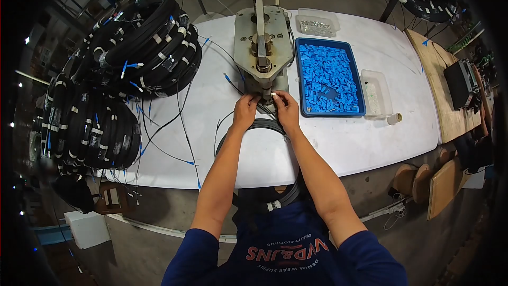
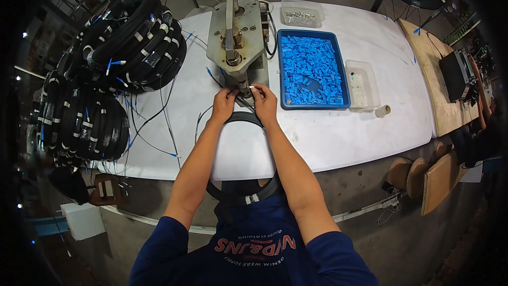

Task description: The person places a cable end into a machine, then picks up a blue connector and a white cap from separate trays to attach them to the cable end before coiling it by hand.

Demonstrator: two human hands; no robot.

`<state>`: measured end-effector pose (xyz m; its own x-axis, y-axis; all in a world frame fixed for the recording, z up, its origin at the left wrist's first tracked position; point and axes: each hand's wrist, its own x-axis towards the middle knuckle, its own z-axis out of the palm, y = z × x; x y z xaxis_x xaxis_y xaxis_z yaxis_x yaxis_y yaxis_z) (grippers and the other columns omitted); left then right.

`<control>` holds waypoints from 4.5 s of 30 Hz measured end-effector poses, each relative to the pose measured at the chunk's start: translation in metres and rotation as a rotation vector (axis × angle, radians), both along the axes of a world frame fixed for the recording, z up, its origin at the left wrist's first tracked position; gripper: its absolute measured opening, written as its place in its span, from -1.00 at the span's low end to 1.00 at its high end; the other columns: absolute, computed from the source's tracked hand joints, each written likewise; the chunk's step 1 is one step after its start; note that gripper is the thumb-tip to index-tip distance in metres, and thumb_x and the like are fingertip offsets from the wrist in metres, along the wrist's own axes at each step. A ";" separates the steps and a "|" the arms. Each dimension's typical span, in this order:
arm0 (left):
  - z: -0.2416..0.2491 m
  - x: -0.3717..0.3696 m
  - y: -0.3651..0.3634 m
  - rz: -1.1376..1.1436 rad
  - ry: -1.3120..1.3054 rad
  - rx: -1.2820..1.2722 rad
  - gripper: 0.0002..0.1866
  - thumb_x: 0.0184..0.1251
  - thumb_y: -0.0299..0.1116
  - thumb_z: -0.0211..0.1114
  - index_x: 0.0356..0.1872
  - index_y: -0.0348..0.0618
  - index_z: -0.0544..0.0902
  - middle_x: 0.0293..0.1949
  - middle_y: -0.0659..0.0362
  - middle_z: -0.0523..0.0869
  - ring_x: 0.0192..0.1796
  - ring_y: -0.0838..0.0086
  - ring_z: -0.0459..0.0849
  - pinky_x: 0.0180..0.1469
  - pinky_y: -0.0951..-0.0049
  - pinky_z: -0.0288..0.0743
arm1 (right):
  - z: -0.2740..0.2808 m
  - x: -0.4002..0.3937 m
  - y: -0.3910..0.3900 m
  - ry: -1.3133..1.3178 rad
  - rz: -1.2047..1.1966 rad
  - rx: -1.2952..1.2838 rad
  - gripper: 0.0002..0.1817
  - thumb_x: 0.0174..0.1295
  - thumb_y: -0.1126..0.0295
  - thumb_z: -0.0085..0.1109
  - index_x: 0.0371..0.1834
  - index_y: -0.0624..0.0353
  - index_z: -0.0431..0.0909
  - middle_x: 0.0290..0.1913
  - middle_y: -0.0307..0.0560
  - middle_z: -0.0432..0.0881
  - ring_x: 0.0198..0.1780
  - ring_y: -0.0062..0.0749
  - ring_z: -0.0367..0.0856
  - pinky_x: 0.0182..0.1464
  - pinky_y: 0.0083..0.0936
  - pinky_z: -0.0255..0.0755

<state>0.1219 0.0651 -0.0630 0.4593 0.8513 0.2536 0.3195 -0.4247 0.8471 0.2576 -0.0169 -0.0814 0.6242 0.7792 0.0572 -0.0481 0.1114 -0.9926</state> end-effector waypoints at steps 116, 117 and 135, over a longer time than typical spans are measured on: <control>0.002 -0.003 -0.012 0.178 0.002 0.124 -0.70 0.26 -0.29 0.45 -0.37 -0.41 0.67 -0.34 -0.01 0.62 -0.31 0.14 0.63 -0.22 0.26 0.50 | 0.026 -0.015 -0.016 -0.427 -0.057 -0.060 -0.70 0.24 0.58 0.13 0.04 0.35 0.43 -0.47 -0.13 0.54 -0.52 -0.55 0.43 -0.40 -0.55 0.38; 0.001 -0.003 -0.012 0.178 0.001 0.124 -0.70 0.26 -0.29 0.45 -0.37 -0.41 0.67 -0.34 -0.01 0.62 -0.31 0.14 0.63 -0.22 0.26 0.50 | 0.026 -0.015 -0.016 -0.429 -0.054 -0.068 -0.70 0.24 0.58 0.13 0.04 0.35 0.43 -0.47 -0.13 0.54 -0.51 -0.54 0.44 -0.40 -0.56 0.38; 0.003 -0.009 -0.010 0.130 -0.008 0.073 -0.74 0.28 -0.30 0.45 -0.36 -0.37 0.69 -0.35 0.05 0.61 -0.35 0.31 0.60 -0.27 0.39 0.49 | 0.025 -0.017 -0.016 -0.475 -0.043 -0.064 -0.60 0.25 0.58 0.12 0.16 0.30 0.35 -0.49 -0.10 0.53 -0.52 -0.49 0.45 -0.40 -0.53 0.38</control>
